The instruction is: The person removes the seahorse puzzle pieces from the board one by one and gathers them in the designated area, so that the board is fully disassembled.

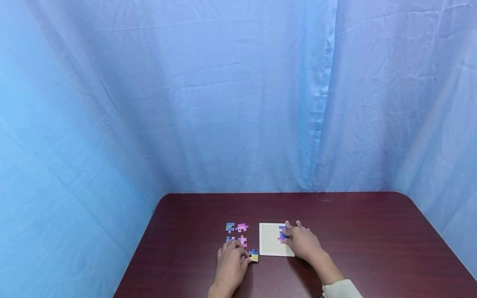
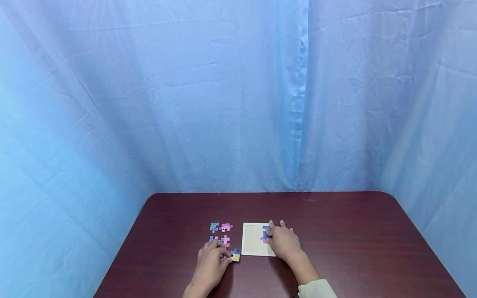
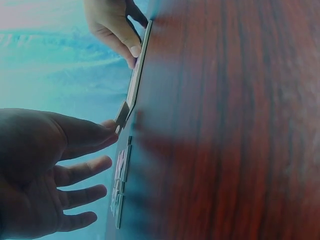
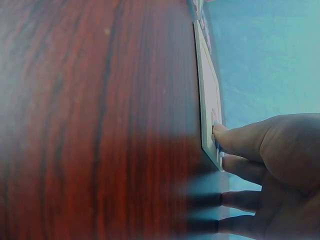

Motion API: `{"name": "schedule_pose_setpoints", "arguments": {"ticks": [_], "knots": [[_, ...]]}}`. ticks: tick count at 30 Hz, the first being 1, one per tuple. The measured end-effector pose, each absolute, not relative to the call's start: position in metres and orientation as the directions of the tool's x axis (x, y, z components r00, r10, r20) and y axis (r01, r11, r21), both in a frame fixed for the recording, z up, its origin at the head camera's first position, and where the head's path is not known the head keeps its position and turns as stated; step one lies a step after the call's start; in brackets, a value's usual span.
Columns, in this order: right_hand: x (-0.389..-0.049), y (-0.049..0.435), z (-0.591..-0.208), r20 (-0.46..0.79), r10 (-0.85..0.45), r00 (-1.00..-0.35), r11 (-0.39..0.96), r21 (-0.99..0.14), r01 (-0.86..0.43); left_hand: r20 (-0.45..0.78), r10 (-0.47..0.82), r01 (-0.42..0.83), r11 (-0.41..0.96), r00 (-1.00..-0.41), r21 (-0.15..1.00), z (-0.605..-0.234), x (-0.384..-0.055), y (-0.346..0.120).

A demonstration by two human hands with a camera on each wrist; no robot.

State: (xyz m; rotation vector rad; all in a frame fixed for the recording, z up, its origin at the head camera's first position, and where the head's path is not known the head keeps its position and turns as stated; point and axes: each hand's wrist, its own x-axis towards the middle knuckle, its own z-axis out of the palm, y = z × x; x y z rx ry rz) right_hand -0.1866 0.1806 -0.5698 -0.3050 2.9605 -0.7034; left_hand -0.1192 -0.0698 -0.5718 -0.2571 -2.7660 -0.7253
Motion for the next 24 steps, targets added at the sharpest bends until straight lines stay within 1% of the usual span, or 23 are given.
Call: {"name": "schedule_pose_setpoints", "arguments": {"ticks": [7,16,24], "knots": [[-0.1866,0.1792,-0.5701,-0.031,-0.211,-0.977,0.874,-0.453,-0.175,0.281,0.103,0.23,0.854,-0.954,0.468,-0.5703,-0.1186,-0.0721],[-0.1868,0.1797,-0.5711,-0.042,-0.219,-0.975,0.869,-0.464,-0.175,0.314,0.109,0.252,0.851,-0.943,0.461,-0.5681,-0.1179,-0.0723],[-0.1868,0.1852,-0.569,-0.072,-0.251,-0.965,0.847,-0.498,-0.183,0.28,0.134,0.259,0.837,-0.951,0.482,-0.5705,-0.1174,-0.0644]]}}
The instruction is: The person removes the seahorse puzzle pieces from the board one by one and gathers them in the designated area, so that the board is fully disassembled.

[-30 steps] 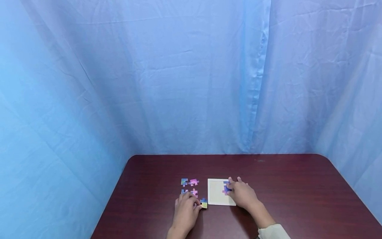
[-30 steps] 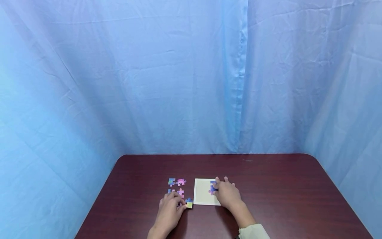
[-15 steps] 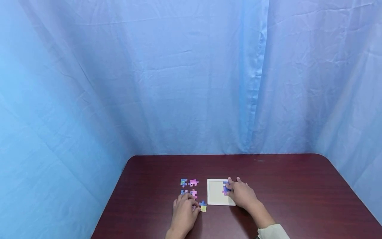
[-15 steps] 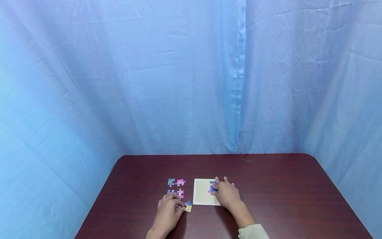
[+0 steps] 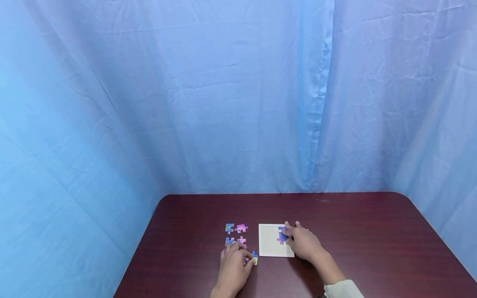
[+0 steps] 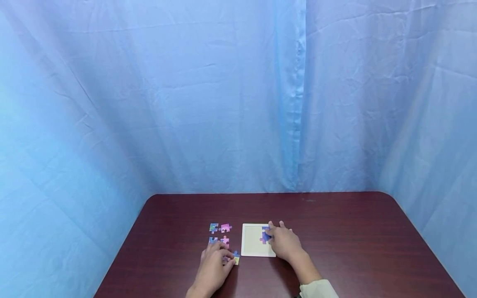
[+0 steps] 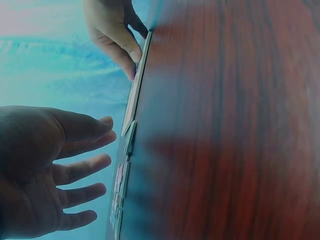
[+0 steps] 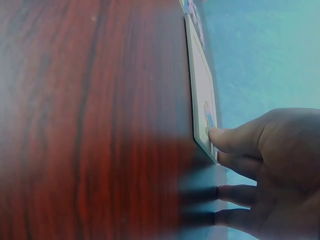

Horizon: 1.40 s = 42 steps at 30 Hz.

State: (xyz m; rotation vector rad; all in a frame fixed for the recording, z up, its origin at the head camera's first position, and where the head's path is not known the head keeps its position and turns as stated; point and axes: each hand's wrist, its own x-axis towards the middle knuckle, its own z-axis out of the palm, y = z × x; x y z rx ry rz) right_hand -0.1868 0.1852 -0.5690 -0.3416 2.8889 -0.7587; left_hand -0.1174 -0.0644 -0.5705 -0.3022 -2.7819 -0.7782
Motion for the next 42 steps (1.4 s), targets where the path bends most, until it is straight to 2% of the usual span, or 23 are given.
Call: {"name": "schedule_pose_setpoints", "arguments": {"ticks": [7,13,22,42], "knots": [[-0.191,0.19,-0.569,-0.123,-0.274,-0.954,0.837,-0.519,-0.173,0.308,0.171,0.304,0.833,-0.936,0.462,-0.569,-0.119,-0.054],[-0.193,0.192,-0.568,-0.122,-0.276,-0.953,0.831,-0.529,-0.173,0.284,0.203,0.318,0.829,-0.937,0.459,-0.566,-0.123,-0.04],[-0.193,0.192,-0.569,-0.138,-0.27,-0.953,0.833,-0.531,-0.159,0.322,0.238,0.366,0.823,-0.916,0.433,-0.566,-0.133,-0.018],[-0.191,0.193,-0.571,-0.087,-0.272,-0.958,0.808,-0.561,-0.178,0.243,0.299,0.38,0.814,-0.923,0.439,-0.566,-0.147,0.003]]}}
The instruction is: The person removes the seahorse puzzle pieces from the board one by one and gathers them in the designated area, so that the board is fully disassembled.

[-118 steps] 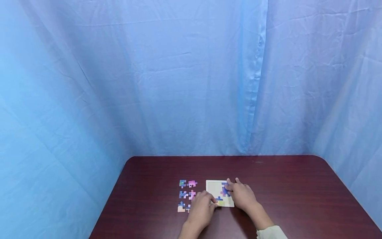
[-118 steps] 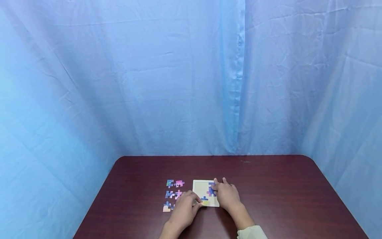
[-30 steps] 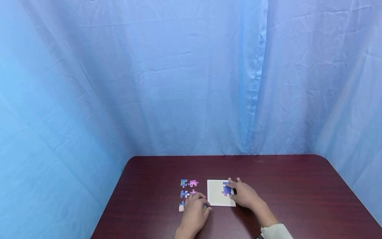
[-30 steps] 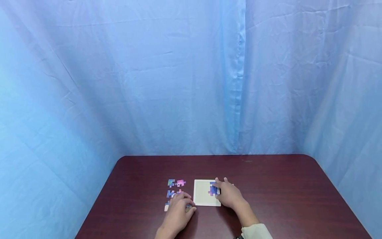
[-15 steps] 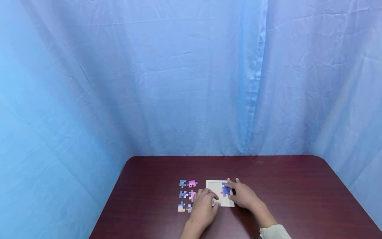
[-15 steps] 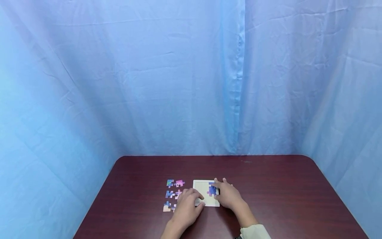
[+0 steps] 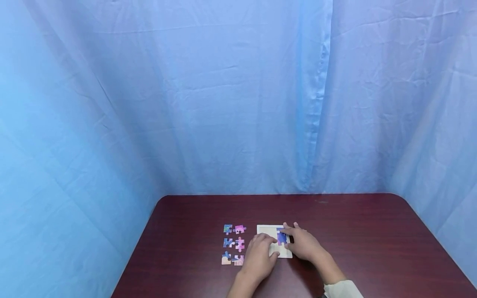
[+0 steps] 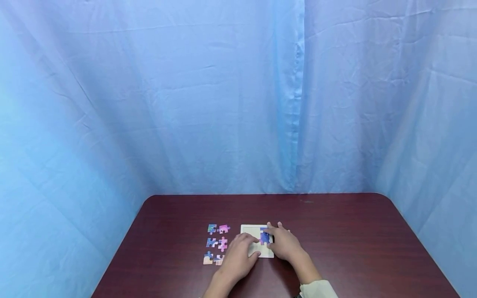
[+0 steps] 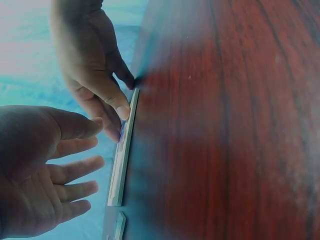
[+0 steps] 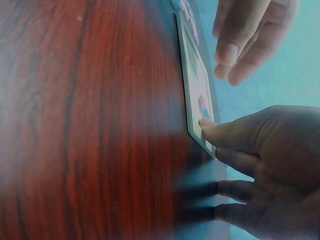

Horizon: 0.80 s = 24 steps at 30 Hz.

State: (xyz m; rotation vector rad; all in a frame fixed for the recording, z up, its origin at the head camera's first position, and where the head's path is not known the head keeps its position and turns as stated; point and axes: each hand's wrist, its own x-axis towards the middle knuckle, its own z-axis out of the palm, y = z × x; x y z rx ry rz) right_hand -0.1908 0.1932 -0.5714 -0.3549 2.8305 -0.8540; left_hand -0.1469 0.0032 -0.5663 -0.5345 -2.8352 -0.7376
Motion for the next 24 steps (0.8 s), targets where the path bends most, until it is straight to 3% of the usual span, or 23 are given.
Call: {"name": "schedule_pose_setpoints", "arguments": {"ticks": [15,24], "knots": [[-0.189,0.193,-0.572,-0.062,-0.284,-0.957,0.783,-0.591,-0.194,0.161,0.278,0.321,0.85,-0.947,0.417,-0.571,-0.155,0.019],[-0.189,0.195,-0.573,-0.045,-0.284,-0.958,0.787,-0.582,-0.206,0.232,0.245,0.31,0.899,-0.941,0.309,-0.571,-0.164,0.028]]}}
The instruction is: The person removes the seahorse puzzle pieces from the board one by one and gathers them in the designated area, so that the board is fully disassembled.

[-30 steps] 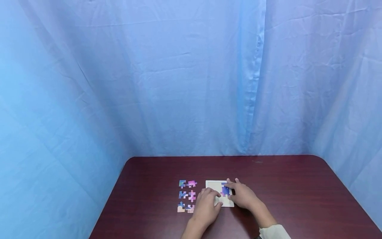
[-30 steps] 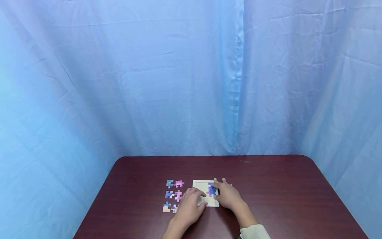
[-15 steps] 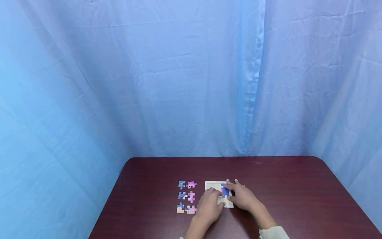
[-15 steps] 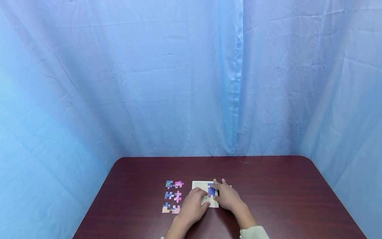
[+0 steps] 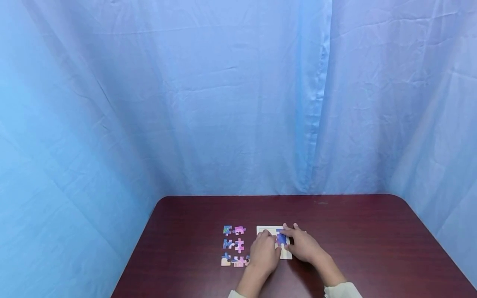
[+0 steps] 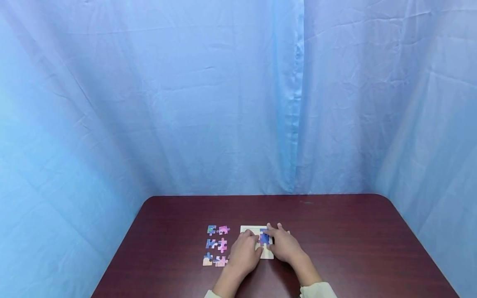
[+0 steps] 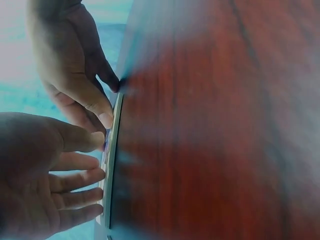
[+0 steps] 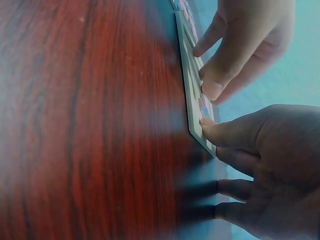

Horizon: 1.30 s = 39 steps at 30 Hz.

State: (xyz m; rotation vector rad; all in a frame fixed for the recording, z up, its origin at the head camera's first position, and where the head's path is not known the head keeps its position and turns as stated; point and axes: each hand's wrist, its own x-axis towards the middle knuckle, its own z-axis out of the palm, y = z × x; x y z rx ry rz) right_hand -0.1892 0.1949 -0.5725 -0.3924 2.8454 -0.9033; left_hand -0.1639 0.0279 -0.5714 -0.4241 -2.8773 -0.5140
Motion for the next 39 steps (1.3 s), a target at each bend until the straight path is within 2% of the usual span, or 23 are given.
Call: {"name": "schedule_pose_setpoints", "arguments": {"ticks": [11,27,39], "knots": [[-0.189,0.195,-0.569,-0.063,-0.28,-0.958,0.778,-0.6,-0.188,0.338,0.154,0.219,0.962,-0.929,0.161,-0.577,-0.17,0.046],[-0.19,0.194,-0.567,-0.111,-0.291,-0.95,0.77,-0.617,-0.164,0.316,0.093,0.098,0.995,-0.944,-0.002,-0.579,-0.169,0.058],[-0.19,0.196,-0.568,-0.11,-0.303,-0.947,0.764,-0.622,-0.172,0.302,0.105,0.1,0.994,-0.947,-0.033,-0.582,-0.17,0.058]]}}
